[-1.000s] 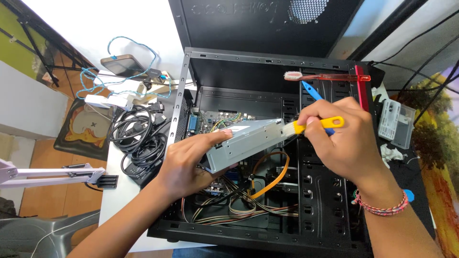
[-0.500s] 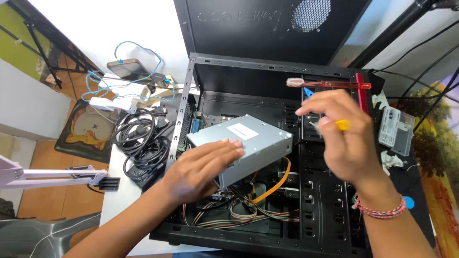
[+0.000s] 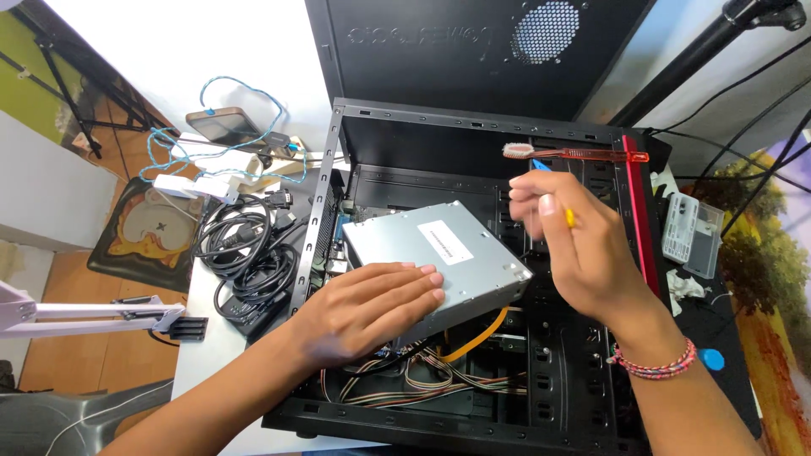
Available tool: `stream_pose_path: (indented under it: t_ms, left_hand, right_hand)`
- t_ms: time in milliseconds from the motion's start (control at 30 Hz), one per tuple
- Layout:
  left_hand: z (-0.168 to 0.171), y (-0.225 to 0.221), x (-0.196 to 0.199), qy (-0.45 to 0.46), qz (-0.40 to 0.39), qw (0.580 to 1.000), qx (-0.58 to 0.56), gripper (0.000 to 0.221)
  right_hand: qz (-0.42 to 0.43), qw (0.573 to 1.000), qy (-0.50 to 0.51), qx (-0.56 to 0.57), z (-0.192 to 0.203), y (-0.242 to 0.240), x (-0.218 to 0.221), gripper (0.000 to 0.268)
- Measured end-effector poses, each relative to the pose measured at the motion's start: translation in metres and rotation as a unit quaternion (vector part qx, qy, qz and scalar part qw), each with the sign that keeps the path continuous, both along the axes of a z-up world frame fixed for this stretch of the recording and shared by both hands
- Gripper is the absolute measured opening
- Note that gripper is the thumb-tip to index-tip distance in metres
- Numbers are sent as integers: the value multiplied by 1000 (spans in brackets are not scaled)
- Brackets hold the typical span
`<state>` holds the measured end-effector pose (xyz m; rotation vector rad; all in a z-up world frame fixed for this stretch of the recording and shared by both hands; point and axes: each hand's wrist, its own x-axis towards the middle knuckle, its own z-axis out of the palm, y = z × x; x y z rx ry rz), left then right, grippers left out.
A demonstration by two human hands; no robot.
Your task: The person holds an optical disc drive inside an open desktop computer case and brushes dust off its top and side surfaces with a yellow-handled brush, turning the drive to reach different faces. They then position the drive in the case bay and use a screwdriver to drive screws to secure it.
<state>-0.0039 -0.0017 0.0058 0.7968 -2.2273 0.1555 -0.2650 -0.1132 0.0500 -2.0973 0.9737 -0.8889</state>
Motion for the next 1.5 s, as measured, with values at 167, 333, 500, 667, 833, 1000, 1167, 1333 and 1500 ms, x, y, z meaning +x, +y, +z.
stream_pose_path:
  t_ms: [167,333,500,667,833,1000,1167,1333,1500]
  left_hand:
    - [-8,1,-2,12,-7,1000,-12,26]
    - [-1,1,0,5,-21,999,-24,26]
    - [4,1,-2,-14,-64,997,-45,22]
    - [8,-1,-8,-21,-116,991,-62,21]
    - [13,1,-17,-64,-148,981,-108,21]
    - [14,4,-22,-48,-141,981,-124,20]
    - [15,2,-26,-43,-163,976,-138,21]
    - [17,1,-29,-54,-194,968,-153,22]
    - [8,-1,-30,-97,-158,974,-128,24]
  right_hand:
    - [19,984,156,-81,-7,-9,-1,40]
    - [116,965,221,-80,1,-19,-2,91]
    - [205,931,297,61,19,-8,4,153]
    - [224,925,307,17,19,0,3,157]
    - [223,912,340,54,30,15,13,167]
    - [252,925,282,-50,35,23,6,151]
    - [213,924,311,-67,47,37,8,139]
    - [201,931,274,-133,41,48,-8,139]
    - [178,935,281,-126,40,60,-21,134]
